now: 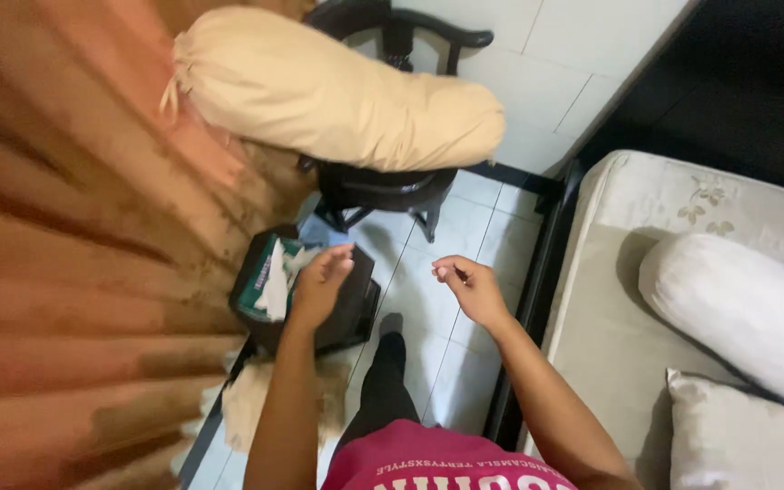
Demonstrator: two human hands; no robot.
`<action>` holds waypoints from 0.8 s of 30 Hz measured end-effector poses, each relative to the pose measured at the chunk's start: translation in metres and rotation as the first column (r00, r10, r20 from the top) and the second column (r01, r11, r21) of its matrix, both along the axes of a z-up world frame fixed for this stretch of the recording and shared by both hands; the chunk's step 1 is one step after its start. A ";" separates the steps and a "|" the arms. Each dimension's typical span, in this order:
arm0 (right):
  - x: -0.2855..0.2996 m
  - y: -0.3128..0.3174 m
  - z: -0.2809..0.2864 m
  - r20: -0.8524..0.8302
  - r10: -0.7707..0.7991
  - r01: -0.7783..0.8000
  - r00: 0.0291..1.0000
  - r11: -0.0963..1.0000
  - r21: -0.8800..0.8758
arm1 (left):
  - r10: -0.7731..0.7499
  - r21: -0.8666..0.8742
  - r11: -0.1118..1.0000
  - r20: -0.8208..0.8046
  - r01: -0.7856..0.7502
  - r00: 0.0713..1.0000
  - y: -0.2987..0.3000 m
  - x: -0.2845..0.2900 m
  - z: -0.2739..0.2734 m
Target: The person places a beige pillowcase over a white pillow on a mattress, then removes it. They then pick up a long cylindrical pillow from a chair and place it on the mattress, attempting to insert it into the same pillowcase and adjusting the fabric around it.
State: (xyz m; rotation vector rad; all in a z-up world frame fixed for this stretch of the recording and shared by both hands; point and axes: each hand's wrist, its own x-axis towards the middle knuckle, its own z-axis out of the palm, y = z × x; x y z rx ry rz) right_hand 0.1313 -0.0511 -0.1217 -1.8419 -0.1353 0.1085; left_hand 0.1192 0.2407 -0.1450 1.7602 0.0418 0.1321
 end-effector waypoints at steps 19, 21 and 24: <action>0.319 0.130 -0.013 0.018 0.059 -0.057 0.998 0.996 -0.065 | 0.464 0.332 0.666 0.517 -0.669 0.719 0.235 0.353 0.041; 0.323 0.133 -0.017 0.000 0.089 -0.089 0.996 0.995 -0.045 | 0.530 0.530 0.684 0.111 -0.501 0.841 0.261 0.376 0.025; 0.325 0.137 -0.028 -0.012 0.097 -0.098 0.995 0.991 -0.087 | 0.549 0.514 0.676 0.126 -0.527 0.826 0.251 0.390 0.042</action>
